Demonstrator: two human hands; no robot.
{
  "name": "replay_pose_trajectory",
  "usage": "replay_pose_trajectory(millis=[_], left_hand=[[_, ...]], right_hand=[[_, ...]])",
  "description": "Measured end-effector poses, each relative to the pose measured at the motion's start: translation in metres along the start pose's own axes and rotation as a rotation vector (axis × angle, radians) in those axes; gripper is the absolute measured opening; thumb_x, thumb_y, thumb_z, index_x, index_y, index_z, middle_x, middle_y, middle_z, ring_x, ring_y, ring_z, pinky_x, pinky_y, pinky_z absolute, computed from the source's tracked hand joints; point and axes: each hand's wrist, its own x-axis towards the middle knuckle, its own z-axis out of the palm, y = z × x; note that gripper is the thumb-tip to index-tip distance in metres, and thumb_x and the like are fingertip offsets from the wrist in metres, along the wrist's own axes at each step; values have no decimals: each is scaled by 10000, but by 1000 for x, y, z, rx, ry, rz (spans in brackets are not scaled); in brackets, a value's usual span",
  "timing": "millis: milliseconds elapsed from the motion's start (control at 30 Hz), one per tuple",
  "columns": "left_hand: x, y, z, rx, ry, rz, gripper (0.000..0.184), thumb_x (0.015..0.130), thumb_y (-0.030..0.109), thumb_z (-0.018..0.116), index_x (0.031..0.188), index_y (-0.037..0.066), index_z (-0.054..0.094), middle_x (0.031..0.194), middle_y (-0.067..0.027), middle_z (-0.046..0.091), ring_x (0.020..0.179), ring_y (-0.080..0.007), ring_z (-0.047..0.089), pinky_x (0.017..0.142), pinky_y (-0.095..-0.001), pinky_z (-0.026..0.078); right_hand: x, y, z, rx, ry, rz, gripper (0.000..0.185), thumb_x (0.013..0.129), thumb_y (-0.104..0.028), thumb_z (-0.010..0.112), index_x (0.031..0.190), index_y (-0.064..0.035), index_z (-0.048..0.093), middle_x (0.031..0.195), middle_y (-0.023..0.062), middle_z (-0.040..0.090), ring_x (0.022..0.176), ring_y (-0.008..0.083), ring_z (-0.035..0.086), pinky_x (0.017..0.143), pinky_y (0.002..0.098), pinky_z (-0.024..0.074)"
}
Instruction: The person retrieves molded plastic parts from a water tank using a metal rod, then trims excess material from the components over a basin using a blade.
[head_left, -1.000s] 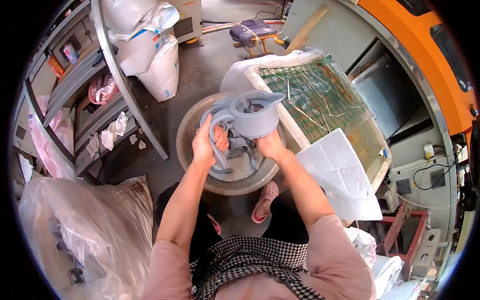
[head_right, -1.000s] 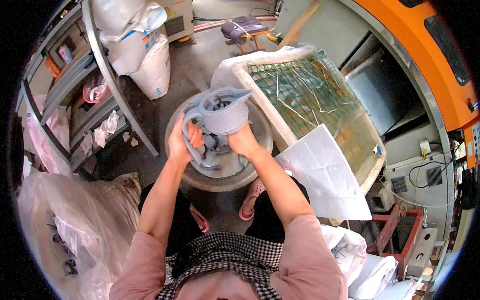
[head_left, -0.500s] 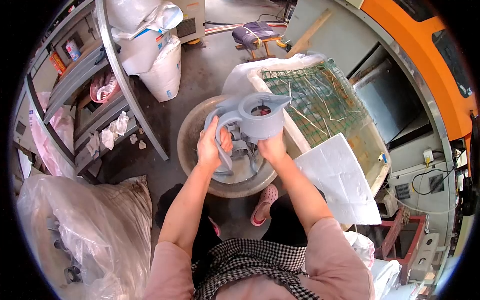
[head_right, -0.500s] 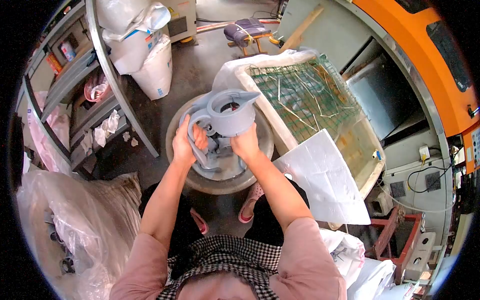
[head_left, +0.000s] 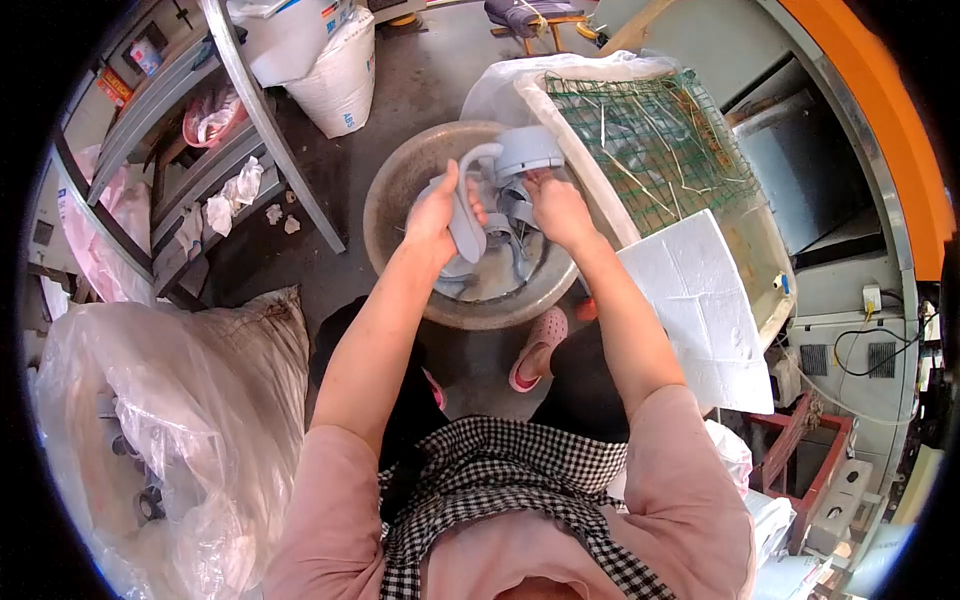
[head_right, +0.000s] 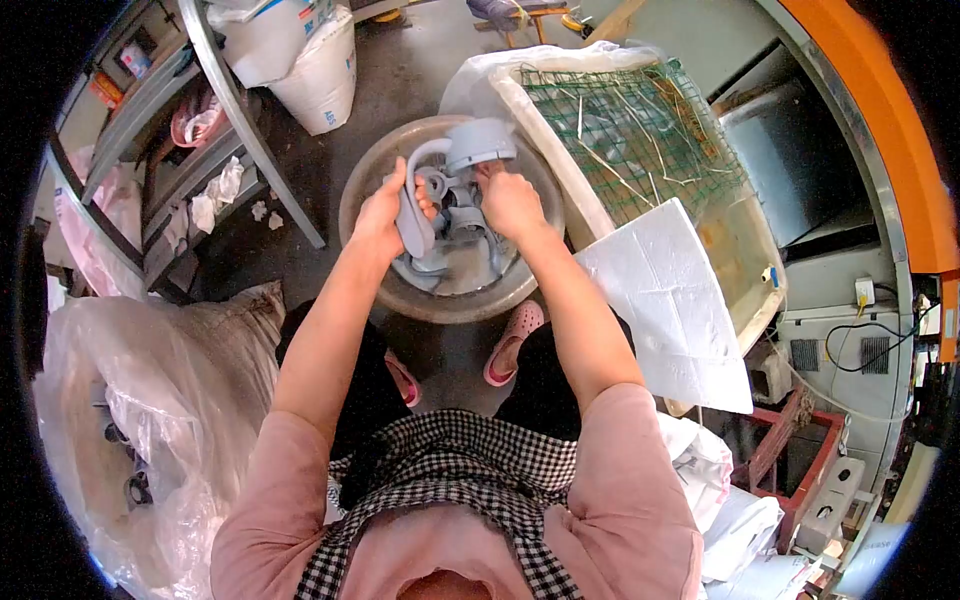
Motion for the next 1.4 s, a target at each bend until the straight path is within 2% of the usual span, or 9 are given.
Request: replay_pose_trajectory(millis=[100, 267, 567, 700, 900, 1067, 1100, 1233, 1400], left_hand=[[-2, -5, -3, 30, -22, -42, 321, 914, 322, 510, 920, 3, 537, 793, -84, 569, 728, -203, 576, 718, -334, 517], [-21, 4, 7, -227, -271, -6, 331, 924, 210, 483, 1116, -59, 456, 1218, -215, 502, 1174, -315, 470, 996, -430, 401], [-77, 32, 4, -173, -157, 173, 296, 914, 154, 480, 1120, -58, 468, 1102, -194, 570, 1044, -307, 562, 971, -440, 424], [-175, 85, -15, 226, 177, 639, 266, 894, 197, 540, 1038, -25, 565, 829, -67, 600, 706, -154, 583, 668, -293, 496], [-351, 238, -205, 520, 760, 1110, 337, 883, 291, 577, 1099, 32, 581, 934, -45, 624, 774, -121, 568, 742, -251, 449], [-484, 316, -360, 474, 1080, 951, 448, 860, 237, 606, 1195, -43, 505, 1107, -101, 586, 930, -199, 579, 818, -311, 460], [-517, 326, -414, 797, 1057, 852, 488, 871, 284, 580, 1214, -49, 481, 1122, -106, 577, 948, -210, 572, 829, -329, 454], [-465, 291, -348, 677, 1497, 430, 613, 887, 423, 499, 1279, -39, 409, 1163, -118, 551, 995, -231, 552, 864, -357, 432], [-347, 292, -326, 1500, 1594, 703, 482, 881, 388, 542, 1116, -33, 561, 1104, -145, 594, 1001, -221, 564, 914, -338, 408]], right_hand=[[-3, 13, 12, -88, -171, 121, 274, 886, -223, 482, 1024, -12, 589, 943, 271, 601, 906, 414, 578, 774, 483, 448], [3, 20, 18, 287, -356, 104, 299, 882, -221, 491, 1086, -18, 575, 961, 277, 594, 941, 407, 568, 808, 450, 447], [-9, 7, 18, 89, -280, -62, 323, 889, -236, 482, 1098, -8, 574, 1052, 227, 588, 997, 363, 560, 858, 412, 440], [-1, 29, 18, 56, -162, 80, 343, 836, -287, 557, 1095, -65, 596, 1054, 210, 600, 995, 359, 568, 861, 425, 444], [6, 61, 33, -10, -274, 288, 380, 751, -301, 642, 1055, -74, 623, 1037, 238, 600, 993, 376, 571, 854, 440, 453], [8, 114, 98, -41, -372, 445, 351, 776, -267, 604, 1046, -44, 625, 1089, 217, 592, 1033, 357, 565, 866, 431, 460], [6, 121, 110, -43, -376, 453, 351, 776, -267, 604, 1046, -44, 625, 1089, 217, 592, 1033, 357, 565, 866, 431, 460], [8, 145, 190, -149, -252, 374, 324, 789, -178, 573, 1085, -45, 576, 1054, 225, 580, 930, 373, 597, 783, 433, 493], [28, 149, 260, -298, -126, 91, 315, 775, -118, 564, 1074, -60, 481, 1048, 204, 436, 711, 392, 611, 619, 443, 517]])
